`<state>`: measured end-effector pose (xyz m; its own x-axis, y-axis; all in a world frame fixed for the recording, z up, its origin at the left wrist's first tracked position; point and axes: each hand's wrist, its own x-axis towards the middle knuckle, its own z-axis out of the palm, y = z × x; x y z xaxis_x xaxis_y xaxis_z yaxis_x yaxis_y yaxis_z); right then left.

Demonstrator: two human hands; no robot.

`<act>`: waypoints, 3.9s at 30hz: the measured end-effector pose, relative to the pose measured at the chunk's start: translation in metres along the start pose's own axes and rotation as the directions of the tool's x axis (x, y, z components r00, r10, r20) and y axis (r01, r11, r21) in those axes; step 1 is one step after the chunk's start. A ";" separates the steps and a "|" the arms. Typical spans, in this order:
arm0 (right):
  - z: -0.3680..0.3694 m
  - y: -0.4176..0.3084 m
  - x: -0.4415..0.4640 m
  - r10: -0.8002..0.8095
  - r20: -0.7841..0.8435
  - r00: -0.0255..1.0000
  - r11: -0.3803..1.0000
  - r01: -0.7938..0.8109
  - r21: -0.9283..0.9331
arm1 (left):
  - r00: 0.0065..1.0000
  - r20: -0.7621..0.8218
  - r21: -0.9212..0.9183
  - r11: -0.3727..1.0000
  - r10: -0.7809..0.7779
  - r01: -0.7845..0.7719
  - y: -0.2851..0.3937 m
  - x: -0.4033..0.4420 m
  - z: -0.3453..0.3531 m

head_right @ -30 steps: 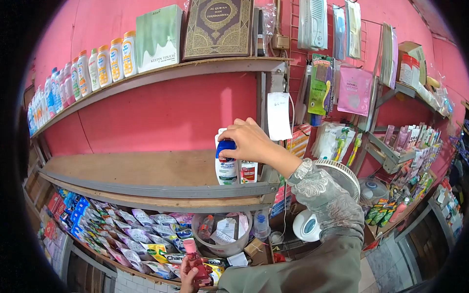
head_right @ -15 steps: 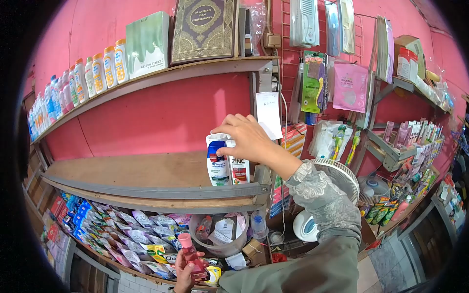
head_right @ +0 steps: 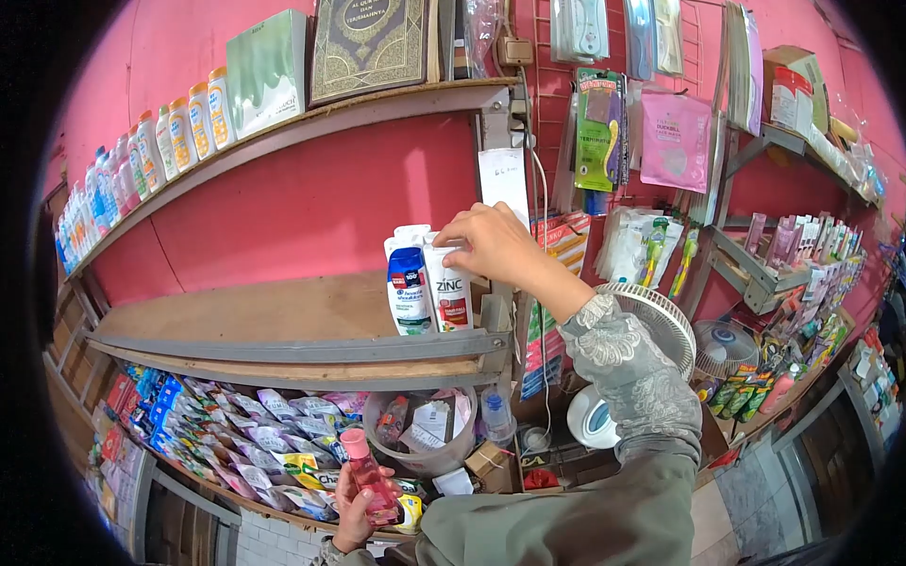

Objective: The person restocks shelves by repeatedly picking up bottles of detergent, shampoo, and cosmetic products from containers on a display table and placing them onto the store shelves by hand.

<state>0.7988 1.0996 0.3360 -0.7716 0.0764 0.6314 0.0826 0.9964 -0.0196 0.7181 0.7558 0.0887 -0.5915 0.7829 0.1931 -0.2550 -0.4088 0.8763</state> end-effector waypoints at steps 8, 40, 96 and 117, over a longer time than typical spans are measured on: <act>0.001 -0.003 -0.003 -0.051 -0.065 0.997 0.999 0.050 -0.022 | 1.000 0.000 -0.030 1.000 0.002 -0.002 -0.007 -0.007 -0.010; 0.005 -0.085 0.110 -0.219 0.088 0.972 0.887 0.160 0.433 | 0.833 -0.161 0.270 0.836 0.529 -0.478 0.021 0.038 -0.007; 0.043 -0.073 0.102 -0.075 0.378 0.923 0.966 -0.026 0.256 | 0.943 -0.214 0.076 0.967 0.255 -0.244 -0.008 -0.010 -0.068; 0.176 -0.234 -0.094 0.288 -0.175 0.942 0.095 0.153 0.984 | 0.928 -0.292 0.187 0.965 0.233 -0.183 0.029 -0.091 -0.149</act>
<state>0.7412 0.8654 0.1449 -0.5926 0.3526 0.7243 -0.7308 0.1430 -0.6675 0.6508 0.6028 0.0308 -0.8312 0.4945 0.2543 0.0054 -0.4501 0.8929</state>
